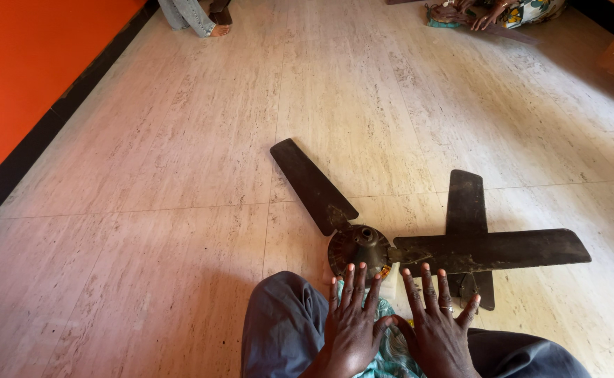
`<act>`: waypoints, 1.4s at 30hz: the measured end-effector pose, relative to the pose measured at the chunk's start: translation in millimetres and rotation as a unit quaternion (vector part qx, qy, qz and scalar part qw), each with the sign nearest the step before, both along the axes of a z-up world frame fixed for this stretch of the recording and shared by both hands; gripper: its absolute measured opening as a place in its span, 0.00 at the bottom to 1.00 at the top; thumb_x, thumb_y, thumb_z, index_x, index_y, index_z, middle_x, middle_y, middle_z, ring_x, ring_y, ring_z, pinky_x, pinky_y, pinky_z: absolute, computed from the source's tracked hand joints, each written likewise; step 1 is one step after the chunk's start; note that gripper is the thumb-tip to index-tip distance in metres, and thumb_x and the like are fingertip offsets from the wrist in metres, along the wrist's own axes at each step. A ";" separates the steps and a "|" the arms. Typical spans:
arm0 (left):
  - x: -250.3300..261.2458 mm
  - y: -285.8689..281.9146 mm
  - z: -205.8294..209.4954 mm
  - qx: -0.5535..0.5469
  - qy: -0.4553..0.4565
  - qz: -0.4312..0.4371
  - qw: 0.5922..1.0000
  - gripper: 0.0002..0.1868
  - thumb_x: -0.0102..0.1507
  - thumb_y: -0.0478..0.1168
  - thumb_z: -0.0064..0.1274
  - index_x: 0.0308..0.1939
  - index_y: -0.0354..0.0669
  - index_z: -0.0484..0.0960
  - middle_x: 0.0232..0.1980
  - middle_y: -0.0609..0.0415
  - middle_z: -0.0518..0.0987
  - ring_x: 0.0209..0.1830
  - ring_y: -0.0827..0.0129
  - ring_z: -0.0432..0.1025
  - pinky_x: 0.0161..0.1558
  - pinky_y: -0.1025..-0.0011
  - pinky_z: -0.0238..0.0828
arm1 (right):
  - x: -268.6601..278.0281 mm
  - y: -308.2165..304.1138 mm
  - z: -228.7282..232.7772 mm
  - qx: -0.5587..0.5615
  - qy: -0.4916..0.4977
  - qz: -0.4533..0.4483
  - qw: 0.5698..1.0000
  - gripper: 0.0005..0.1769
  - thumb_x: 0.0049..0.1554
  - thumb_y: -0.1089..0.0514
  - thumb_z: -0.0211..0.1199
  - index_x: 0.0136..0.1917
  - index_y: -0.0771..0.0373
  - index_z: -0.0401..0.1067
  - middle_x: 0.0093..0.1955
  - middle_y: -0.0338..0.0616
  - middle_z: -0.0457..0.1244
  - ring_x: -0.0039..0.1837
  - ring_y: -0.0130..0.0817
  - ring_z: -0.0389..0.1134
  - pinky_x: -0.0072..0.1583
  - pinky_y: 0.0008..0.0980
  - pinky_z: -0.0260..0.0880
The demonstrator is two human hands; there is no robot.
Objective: The person sits on the floor and uses a screwdriver to remove screws from the central hub of a ceiling fan. They detach the fan blades and remove the top cap, exposing the internal motor components.
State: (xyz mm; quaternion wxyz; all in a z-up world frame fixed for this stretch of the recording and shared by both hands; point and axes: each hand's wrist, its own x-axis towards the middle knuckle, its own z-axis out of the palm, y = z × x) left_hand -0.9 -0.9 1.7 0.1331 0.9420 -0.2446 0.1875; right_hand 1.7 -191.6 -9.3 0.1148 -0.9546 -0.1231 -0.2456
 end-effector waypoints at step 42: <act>167.2 67.1 -169.0 -0.072 0.231 0.109 0.964 0.30 0.57 0.47 0.63 0.62 0.43 0.77 0.58 0.45 0.78 0.58 0.49 0.71 0.56 0.54 0.73 | 125.8 -107.0 -211.4 -0.007 0.313 -0.086 0.946 0.15 0.60 0.53 0.59 0.59 0.59 0.72 0.45 0.58 0.70 0.48 0.58 0.73 0.50 0.54 0.74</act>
